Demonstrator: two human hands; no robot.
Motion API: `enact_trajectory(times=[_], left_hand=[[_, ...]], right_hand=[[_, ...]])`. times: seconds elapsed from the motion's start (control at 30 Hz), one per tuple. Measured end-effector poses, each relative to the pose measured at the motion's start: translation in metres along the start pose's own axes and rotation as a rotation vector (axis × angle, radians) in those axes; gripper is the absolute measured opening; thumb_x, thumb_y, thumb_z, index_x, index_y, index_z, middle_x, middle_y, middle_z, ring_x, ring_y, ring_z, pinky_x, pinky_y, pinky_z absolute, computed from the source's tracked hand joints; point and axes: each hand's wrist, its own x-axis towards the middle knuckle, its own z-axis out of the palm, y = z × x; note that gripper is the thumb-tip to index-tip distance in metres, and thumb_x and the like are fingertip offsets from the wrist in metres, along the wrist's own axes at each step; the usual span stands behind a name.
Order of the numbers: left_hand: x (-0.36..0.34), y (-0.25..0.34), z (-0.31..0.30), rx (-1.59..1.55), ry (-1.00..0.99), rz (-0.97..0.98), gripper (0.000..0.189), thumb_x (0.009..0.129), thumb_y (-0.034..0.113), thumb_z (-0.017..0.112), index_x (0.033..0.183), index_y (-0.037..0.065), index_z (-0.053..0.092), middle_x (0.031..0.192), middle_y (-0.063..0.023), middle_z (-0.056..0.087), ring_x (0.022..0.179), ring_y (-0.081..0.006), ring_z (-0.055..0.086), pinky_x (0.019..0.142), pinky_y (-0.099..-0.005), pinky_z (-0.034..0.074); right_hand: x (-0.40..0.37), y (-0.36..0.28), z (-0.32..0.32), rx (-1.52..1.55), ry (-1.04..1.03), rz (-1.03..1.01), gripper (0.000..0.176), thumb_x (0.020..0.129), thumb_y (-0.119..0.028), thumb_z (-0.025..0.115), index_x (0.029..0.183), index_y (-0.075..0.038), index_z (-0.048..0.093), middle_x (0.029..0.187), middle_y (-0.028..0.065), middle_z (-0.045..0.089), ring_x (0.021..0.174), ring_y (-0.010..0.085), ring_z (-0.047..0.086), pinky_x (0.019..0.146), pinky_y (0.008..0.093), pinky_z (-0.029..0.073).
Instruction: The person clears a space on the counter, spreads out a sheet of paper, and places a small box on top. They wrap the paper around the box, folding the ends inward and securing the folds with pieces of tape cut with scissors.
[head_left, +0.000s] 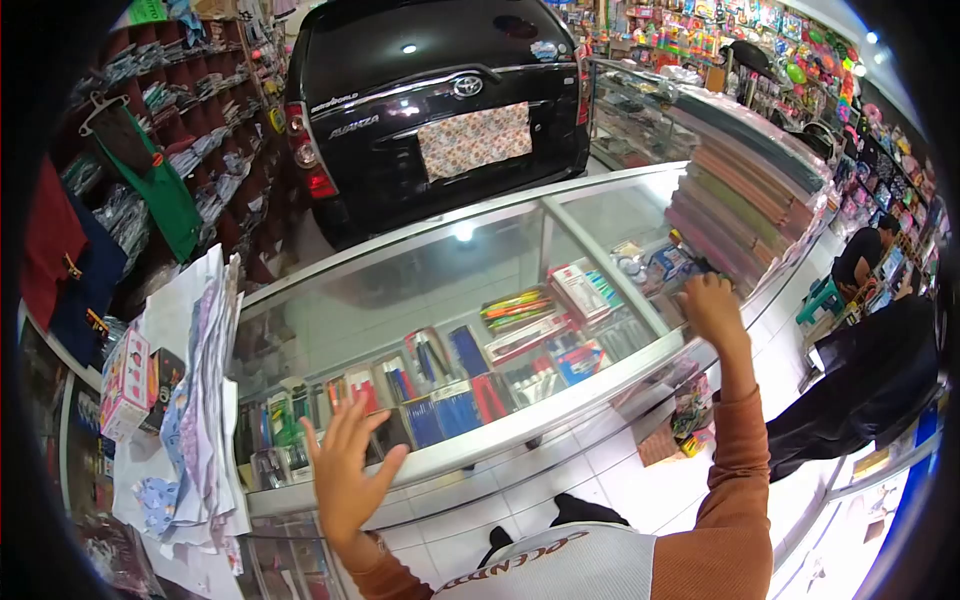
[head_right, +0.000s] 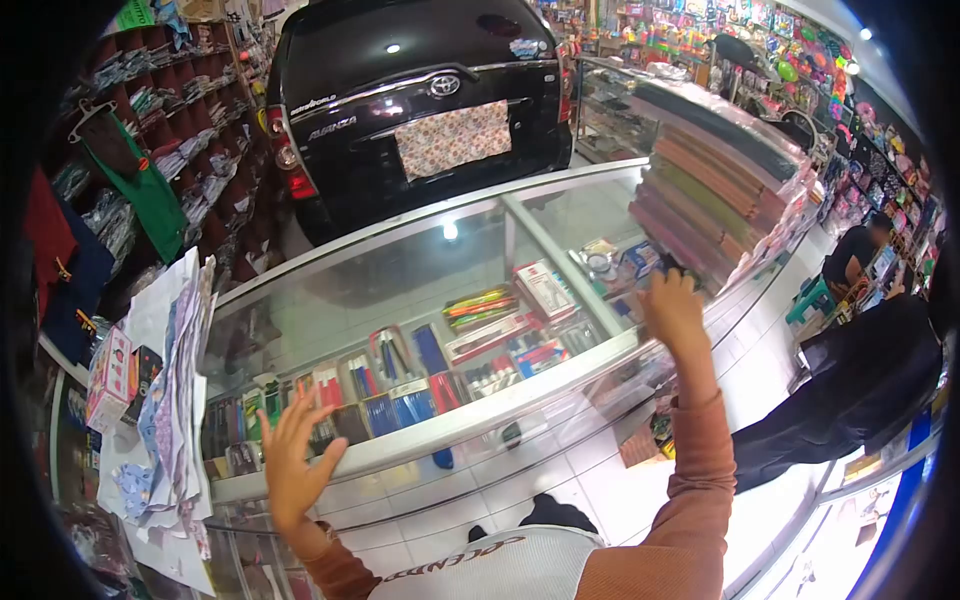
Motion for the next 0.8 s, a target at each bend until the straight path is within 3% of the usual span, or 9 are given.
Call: enact_trajectory(times=[0.1,0.27,0.4,0.63,0.73,0.8], left_hand=[[0.006,0.006,-0.002,-0.011,0.049,-0.027,0.040,0.079,0.032,0.070,0.113,0.012,0.063,0.131,-0.0105,0.056,0.129,-0.0307,0.045,0.115,-0.0552,0.010],[0.009,0.016,0.014,-0.031,0.149,-0.165,0.036,0.080,0.027,0.069,0.111,0.011,0.063,0.128,-0.0096,0.058,0.123,-0.0307,0.049,0.114,-0.0508,0.017],[0.006,0.014,0.018,0.008,0.223,-0.231,0.031,0.081,0.025,0.068,0.108,0.011,0.064,0.128,-0.0082,0.059,0.120,-0.0285,0.051,0.113,-0.0485,0.021],[0.007,0.019,0.018,0.029,0.261,-0.284,0.028,0.082,0.023,0.068,0.107,0.012,0.065,0.126,-0.0070,0.060,0.117,-0.0275,0.053,0.112,-0.0475,0.024],[0.005,0.015,0.020,0.040,0.263,-0.277,0.027,0.081,0.022,0.068,0.106,0.012,0.065,0.127,-0.0071,0.060,0.117,-0.0285,0.053,0.112,-0.0476,0.024],[0.005,0.014,0.020,0.039,0.258,-0.270,0.026,0.081,0.022,0.068,0.106,0.012,0.065,0.127,-0.0071,0.060,0.117,-0.0289,0.053,0.111,-0.0477,0.025]], right_hand=[[-0.005,0.010,0.012,0.139,0.193,-0.088,0.018,0.081,-0.017,0.063,0.090,-0.003,0.055,0.092,0.0174,0.054,0.088,0.0363,0.053,0.071,0.0456,0.047],[0.001,0.008,0.000,0.501,0.206,-0.344,0.014,0.075,-0.002,0.062,0.087,-0.001,0.054,0.088,0.0151,0.053,0.084,0.0334,0.052,0.071,0.0419,0.044],[0.014,0.007,-0.012,0.750,0.093,-0.442,0.017,0.069,0.008,0.063,0.082,-0.001,0.054,0.079,0.0126,0.053,0.079,0.0318,0.052,0.070,0.0386,0.044],[0.056,0.017,-0.007,0.908,-0.160,-0.593,0.016,0.072,0.003,0.066,0.084,0.000,0.056,0.082,0.0125,0.056,0.076,0.0265,0.059,0.065,0.0347,0.048],[0.065,0.034,-0.053,0.805,0.071,-0.682,0.019,0.072,0.004,0.065,0.090,-0.001,0.059,0.090,0.0129,0.058,0.088,0.0299,0.059,0.077,0.0372,0.047],[0.074,0.054,-0.108,0.707,0.381,-0.565,0.023,0.073,0.004,0.065,0.094,-0.002,0.060,0.093,0.0128,0.058,0.094,0.0302,0.058,0.083,0.0380,0.046]])
